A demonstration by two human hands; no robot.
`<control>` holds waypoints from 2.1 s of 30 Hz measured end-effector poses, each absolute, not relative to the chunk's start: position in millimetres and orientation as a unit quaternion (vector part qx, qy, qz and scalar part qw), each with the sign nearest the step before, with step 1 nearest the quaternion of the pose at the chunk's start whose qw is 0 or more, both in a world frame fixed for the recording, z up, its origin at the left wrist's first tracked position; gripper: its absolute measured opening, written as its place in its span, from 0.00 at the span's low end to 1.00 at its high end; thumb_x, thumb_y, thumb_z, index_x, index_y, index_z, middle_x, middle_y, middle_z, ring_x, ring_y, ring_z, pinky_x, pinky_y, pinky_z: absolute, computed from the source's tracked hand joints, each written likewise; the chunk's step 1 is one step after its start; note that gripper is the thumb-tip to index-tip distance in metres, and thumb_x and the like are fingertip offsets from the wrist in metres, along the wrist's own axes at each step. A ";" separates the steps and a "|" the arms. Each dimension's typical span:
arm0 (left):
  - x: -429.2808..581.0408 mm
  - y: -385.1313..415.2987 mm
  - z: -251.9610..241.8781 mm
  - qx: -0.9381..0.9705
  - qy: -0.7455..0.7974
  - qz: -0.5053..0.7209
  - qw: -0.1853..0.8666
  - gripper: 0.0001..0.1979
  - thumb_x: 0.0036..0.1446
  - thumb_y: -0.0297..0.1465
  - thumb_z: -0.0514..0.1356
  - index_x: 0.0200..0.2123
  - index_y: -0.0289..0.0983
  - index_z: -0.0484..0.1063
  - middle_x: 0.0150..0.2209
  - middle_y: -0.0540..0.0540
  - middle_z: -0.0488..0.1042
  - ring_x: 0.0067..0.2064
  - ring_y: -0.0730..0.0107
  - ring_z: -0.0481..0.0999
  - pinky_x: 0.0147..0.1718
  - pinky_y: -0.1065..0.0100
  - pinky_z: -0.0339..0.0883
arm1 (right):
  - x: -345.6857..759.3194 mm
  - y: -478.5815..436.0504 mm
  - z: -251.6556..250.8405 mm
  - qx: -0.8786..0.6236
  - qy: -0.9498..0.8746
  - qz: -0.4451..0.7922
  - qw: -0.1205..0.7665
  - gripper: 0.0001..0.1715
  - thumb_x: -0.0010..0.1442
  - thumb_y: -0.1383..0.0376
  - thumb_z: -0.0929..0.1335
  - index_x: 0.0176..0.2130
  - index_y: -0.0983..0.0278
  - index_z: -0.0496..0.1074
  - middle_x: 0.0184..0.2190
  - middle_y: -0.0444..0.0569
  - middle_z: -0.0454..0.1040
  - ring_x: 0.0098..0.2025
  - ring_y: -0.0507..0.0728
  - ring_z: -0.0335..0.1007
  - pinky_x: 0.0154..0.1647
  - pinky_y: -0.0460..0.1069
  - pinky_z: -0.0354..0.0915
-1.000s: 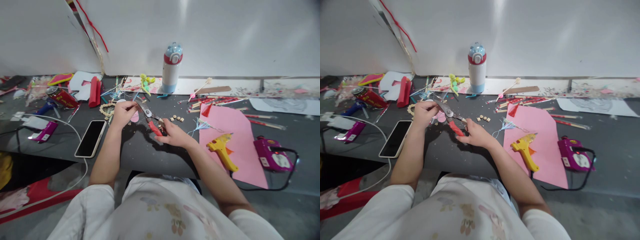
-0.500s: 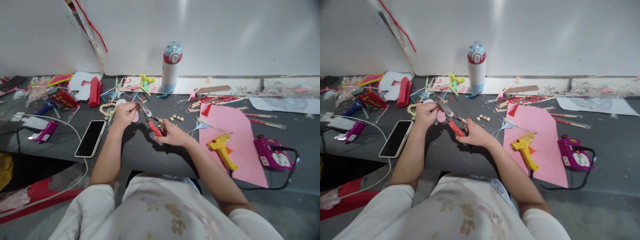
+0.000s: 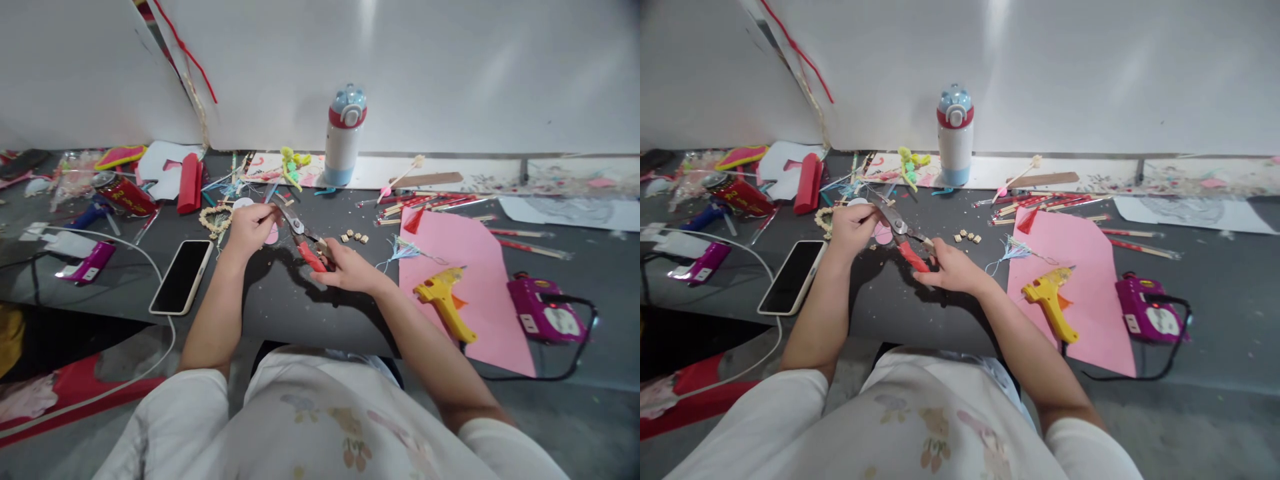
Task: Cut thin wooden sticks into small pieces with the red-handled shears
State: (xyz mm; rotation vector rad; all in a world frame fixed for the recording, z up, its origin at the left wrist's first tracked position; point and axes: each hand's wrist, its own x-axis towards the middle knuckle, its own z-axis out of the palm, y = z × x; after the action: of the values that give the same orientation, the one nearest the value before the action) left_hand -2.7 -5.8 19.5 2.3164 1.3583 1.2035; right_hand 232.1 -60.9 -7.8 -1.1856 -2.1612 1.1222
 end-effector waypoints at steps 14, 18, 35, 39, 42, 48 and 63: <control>-4.9 -5.1 21.1 0.757 0.472 0.401 0.208 0.10 0.49 0.24 0.54 0.21 0.35 0.74 0.22 0.50 0.73 0.25 0.75 0.70 0.26 0.72 0.60 | 225.9 -65.2 -9.5 -0.447 -0.760 0.420 0.214 0.29 0.48 0.49 0.68 0.41 0.64 0.57 0.34 0.47 0.66 0.30 0.52 0.62 0.31 0.48 0.58; -6.6 -8.1 24.4 0.731 0.470 0.394 0.299 0.10 0.50 0.27 0.55 0.21 0.34 0.73 0.19 0.50 0.71 0.21 0.78 0.64 0.21 0.73 0.54 | 225.8 -65.7 -7.6 -0.451 -0.760 0.416 0.215 0.30 0.47 0.50 0.69 0.42 0.64 0.58 0.35 0.48 0.66 0.31 0.52 0.63 0.32 0.48 0.59; -9.1 -7.8 24.6 0.712 0.470 0.393 0.343 0.10 0.51 0.29 0.57 0.21 0.34 0.73 0.18 0.50 0.68 0.19 0.79 0.59 0.18 0.73 0.49 | 230.2 -63.2 -5.6 -0.432 -0.790 0.390 0.195 0.29 0.50 0.45 0.67 0.38 0.63 0.56 0.31 0.45 0.67 0.29 0.52 0.61 0.30 0.48 0.56; -9.3 -7.3 24.4 0.714 0.471 0.392 0.338 0.10 0.52 0.30 0.57 0.21 0.35 0.73 0.18 0.50 0.68 0.19 0.79 0.59 0.18 0.73 0.49 | 228.1 -64.2 -6.4 -0.444 -0.778 0.398 0.194 0.28 0.49 0.46 0.67 0.39 0.63 0.56 0.31 0.45 0.67 0.29 0.52 0.61 0.30 0.47 0.57; -11.9 -6.7 23.5 0.716 0.469 0.384 0.346 0.12 0.53 0.33 0.57 0.21 0.35 0.73 0.17 0.50 0.67 0.19 0.79 0.59 0.18 0.73 0.48 | 227.3 -64.7 -7.3 -0.449 -0.774 0.400 0.197 0.29 0.48 0.48 0.68 0.40 0.63 0.57 0.33 0.46 0.67 0.29 0.52 0.62 0.31 0.47 0.57; -21.6 -3.8 22.2 0.702 0.439 0.351 0.437 0.15 0.53 0.39 0.59 0.21 0.35 0.73 0.18 0.47 0.70 0.17 0.79 0.58 0.16 0.72 0.46 | 227.7 -64.6 -8.8 -0.443 -0.778 0.397 0.201 0.31 0.47 0.49 0.69 0.42 0.64 0.58 0.34 0.47 0.67 0.31 0.52 0.63 0.32 0.48 0.58; -25.4 -4.8 26.4 0.689 0.450 0.326 0.466 0.14 0.53 0.38 0.58 0.23 0.35 0.73 0.18 0.48 0.70 0.15 0.81 0.55 0.15 0.73 0.43 | 230.1 -62.1 -7.2 -0.405 -0.789 0.422 0.188 0.27 0.48 0.45 0.68 0.34 0.62 0.56 0.27 0.41 0.63 0.26 0.49 0.56 0.27 0.46 0.53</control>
State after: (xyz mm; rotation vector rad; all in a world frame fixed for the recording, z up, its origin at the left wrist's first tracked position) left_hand -25.4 -4.8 26.4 1.6908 1.1038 0.7997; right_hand 230.1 -62.1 -7.2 -1.1383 -2.2198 1.1879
